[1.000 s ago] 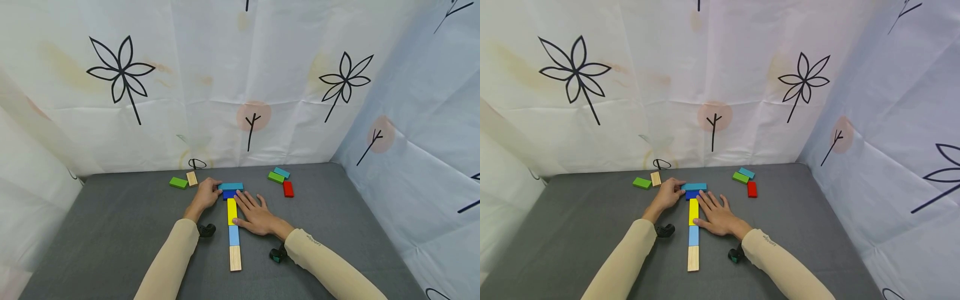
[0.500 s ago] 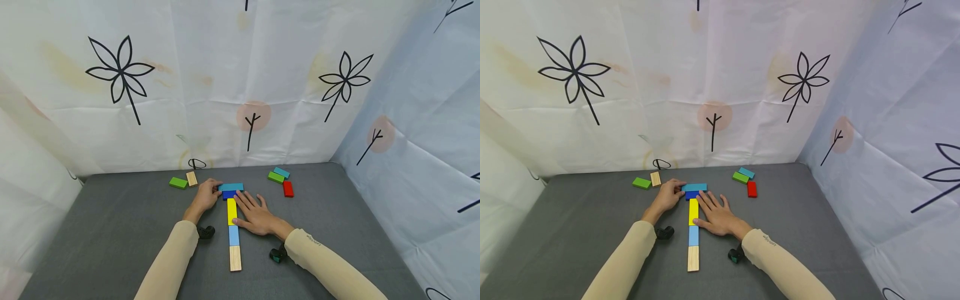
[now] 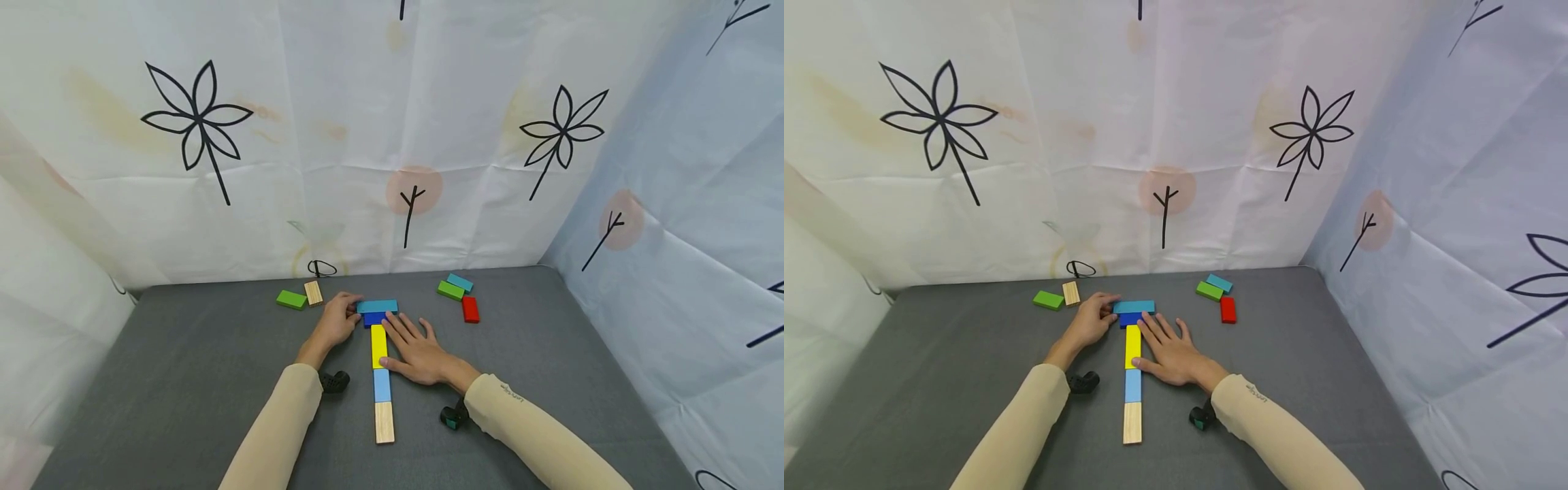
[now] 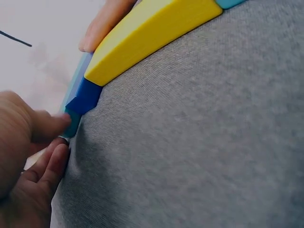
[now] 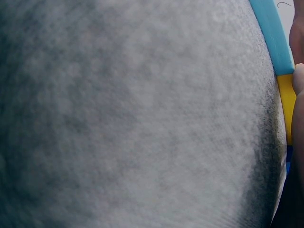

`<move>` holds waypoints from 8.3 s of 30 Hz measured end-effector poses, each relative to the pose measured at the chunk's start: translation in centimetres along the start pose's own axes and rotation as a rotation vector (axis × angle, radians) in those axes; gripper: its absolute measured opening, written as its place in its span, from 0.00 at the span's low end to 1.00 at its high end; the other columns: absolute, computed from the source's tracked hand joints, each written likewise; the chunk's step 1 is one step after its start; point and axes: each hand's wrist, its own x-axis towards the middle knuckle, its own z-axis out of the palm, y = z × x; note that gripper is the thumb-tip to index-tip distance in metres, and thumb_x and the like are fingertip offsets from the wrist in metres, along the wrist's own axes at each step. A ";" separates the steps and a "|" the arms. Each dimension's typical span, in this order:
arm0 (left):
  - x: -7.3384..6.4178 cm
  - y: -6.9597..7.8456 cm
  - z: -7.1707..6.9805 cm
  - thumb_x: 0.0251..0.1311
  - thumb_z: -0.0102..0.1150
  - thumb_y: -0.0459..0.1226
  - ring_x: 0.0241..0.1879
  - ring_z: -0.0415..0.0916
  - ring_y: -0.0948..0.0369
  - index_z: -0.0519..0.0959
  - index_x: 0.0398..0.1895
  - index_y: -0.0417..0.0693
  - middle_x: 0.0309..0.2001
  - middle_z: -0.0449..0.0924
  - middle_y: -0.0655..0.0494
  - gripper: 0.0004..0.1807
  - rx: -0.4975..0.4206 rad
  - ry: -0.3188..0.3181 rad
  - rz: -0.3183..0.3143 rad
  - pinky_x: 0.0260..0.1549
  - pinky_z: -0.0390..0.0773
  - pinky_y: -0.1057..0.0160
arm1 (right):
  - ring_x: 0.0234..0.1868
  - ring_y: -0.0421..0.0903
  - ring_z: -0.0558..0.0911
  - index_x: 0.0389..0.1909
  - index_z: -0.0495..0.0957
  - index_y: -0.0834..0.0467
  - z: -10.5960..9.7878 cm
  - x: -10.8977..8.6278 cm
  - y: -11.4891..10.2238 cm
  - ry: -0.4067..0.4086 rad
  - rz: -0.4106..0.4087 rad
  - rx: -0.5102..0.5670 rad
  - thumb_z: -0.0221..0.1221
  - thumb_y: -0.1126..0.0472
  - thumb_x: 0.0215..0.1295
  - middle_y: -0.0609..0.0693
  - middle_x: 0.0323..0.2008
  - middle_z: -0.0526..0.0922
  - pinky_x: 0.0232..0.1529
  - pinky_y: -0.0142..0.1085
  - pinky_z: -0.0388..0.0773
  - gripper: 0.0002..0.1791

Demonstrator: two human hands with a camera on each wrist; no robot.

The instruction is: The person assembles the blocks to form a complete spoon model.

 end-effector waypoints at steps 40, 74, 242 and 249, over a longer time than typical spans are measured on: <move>-2.6 0.0 0.7 0.70 0.60 0.51 0.70 0.58 0.39 0.68 0.75 0.45 0.77 0.60 0.52 0.35 0.230 -0.103 0.205 0.65 0.58 0.31 | 0.80 0.59 0.47 0.82 0.46 0.56 -0.4 -0.1 -0.1 0.129 -0.052 0.043 0.45 0.36 0.77 0.53 0.82 0.42 0.70 0.67 0.44 0.44; -2.2 0.1 0.1 0.70 0.62 0.48 0.67 0.61 0.41 0.69 0.74 0.43 0.76 0.61 0.48 0.34 0.134 -0.068 0.191 0.64 0.60 0.33 | 0.81 0.54 0.42 0.83 0.38 0.47 -0.3 0.9 0.2 0.041 0.034 0.022 0.43 0.29 0.74 0.44 0.82 0.34 0.70 0.66 0.40 0.47; 5.9 4.3 3.6 0.72 0.60 0.40 0.67 0.64 0.42 0.79 0.65 0.42 0.67 0.73 0.45 0.22 0.122 0.017 -0.067 0.66 0.58 0.35 | 0.81 0.55 0.37 0.83 0.40 0.52 -0.4 1.0 0.6 0.027 -0.015 -0.005 0.39 0.27 0.74 0.48 0.82 0.34 0.74 0.61 0.33 0.49; 5.6 4.3 3.8 0.68 0.65 0.45 0.61 0.69 0.43 0.81 0.63 0.46 0.62 0.79 0.45 0.23 0.126 0.100 -0.117 0.62 0.61 0.40 | 0.81 0.54 0.37 0.83 0.39 0.51 -0.3 1.2 0.6 0.021 -0.013 -0.018 0.41 0.29 0.74 0.48 0.82 0.34 0.74 0.61 0.33 0.48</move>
